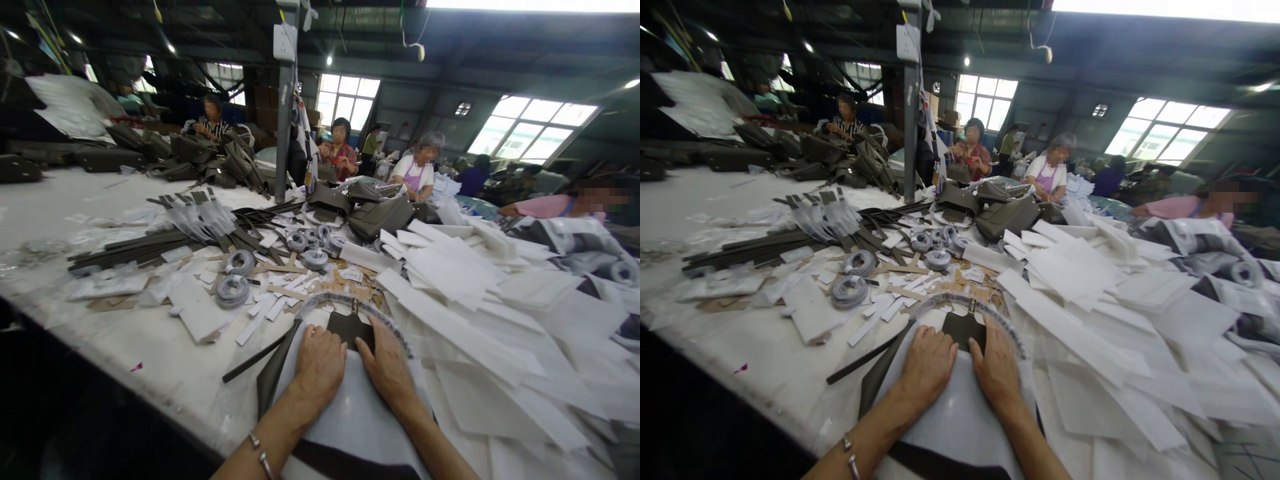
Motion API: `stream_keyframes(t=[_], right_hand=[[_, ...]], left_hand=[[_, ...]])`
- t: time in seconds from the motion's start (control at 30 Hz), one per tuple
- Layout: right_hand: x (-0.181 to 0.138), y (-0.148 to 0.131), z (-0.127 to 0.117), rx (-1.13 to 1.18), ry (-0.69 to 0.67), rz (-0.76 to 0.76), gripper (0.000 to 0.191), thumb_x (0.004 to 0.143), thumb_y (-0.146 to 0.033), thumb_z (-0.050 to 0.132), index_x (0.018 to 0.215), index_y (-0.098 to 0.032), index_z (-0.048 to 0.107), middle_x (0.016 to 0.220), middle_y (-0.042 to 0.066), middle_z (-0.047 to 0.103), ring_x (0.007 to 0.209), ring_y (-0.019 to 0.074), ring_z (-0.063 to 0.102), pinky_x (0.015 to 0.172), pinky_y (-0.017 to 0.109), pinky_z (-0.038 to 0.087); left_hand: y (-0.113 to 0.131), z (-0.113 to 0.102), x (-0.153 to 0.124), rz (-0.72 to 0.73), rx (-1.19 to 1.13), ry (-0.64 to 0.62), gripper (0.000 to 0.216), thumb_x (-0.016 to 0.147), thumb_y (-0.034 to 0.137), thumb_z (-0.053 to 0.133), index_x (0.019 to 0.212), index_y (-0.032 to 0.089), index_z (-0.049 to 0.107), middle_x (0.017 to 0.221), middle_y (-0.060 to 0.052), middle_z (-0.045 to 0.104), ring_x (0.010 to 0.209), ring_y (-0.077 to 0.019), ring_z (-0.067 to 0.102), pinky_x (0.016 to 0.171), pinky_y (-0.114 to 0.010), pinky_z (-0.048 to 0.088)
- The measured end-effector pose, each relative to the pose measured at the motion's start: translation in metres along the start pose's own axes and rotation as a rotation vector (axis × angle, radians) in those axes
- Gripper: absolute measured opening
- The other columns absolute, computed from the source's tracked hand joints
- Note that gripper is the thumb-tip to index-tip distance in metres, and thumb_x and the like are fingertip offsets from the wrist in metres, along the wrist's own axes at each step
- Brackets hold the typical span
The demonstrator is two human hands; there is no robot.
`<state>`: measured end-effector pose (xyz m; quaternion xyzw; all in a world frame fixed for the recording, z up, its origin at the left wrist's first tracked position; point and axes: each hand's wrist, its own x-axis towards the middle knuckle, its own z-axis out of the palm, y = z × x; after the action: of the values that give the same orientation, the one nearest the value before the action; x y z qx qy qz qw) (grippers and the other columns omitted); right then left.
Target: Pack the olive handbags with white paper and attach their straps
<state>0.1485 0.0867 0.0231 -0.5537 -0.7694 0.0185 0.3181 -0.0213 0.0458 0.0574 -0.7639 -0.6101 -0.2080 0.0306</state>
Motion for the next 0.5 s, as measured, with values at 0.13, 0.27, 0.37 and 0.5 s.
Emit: stream_keyframes(t=[0.13, 0.27, 0.37, 0.5], right_hand=[[0.002, -0.003, -0.01, 0.203, 0.003, 0.078, 0.04, 0.093, -0.041, 0.052, 0.126, -0.017, 0.057, 0.123, 0.013, 0.064, 0.116, 0.0299, 0.057, 0.1, 0.048, 0.042], [-0.004, -0.01, -0.028, 0.319, 0.036, 0.012, 0.026, 0.099, -0.043, 0.05, 0.106, -0.025, 0.068, 0.105, 0.005, 0.068, 0.102, 0.0264, 0.059, 0.093, 0.043, 0.038], [-0.009, -0.014, -0.038, 0.437, 0.032, -0.085, 0.029, 0.102, -0.036, 0.045, 0.09, -0.026, 0.069, 0.088, 0.002, 0.065, 0.09, 0.0222, 0.058, 0.085, 0.038, 0.038], [-0.009, -0.019, -0.043, 0.578, -0.037, -0.181, 0.032, 0.103, -0.031, 0.043, 0.078, -0.023, 0.062, 0.084, 0.002, 0.061, 0.084, 0.0197, 0.055, 0.08, 0.034, 0.038]], left_hand=[[-0.001, 0.002, -0.003, -0.018, -0.042, 0.048, 0.016, 0.092, 0.02, 0.056, 0.082, 0.012, 0.066, 0.081, -0.01, 0.068, 0.09, -0.0283, 0.065, 0.096, -0.054, 0.048], [-0.004, 0.009, -0.01, -0.021, -0.138, 0.119, 0.006, 0.086, 0.012, 0.058, 0.087, 0.011, 0.064, 0.085, -0.01, 0.067, 0.093, -0.0283, 0.064, 0.106, -0.057, 0.042], [-0.01, 0.012, -0.014, -0.057, -0.247, 0.205, 0.016, 0.081, 0.006, 0.055, 0.096, 0.011, 0.059, 0.096, -0.013, 0.064, 0.102, -0.0307, 0.061, 0.104, -0.057, 0.044], [-0.021, 0.001, -0.015, -0.134, -0.435, 0.349, 0.026, 0.08, -0.001, 0.04, 0.097, 0.017, 0.05, 0.097, -0.011, 0.06, 0.102, -0.0259, 0.061, 0.092, -0.048, 0.053]])
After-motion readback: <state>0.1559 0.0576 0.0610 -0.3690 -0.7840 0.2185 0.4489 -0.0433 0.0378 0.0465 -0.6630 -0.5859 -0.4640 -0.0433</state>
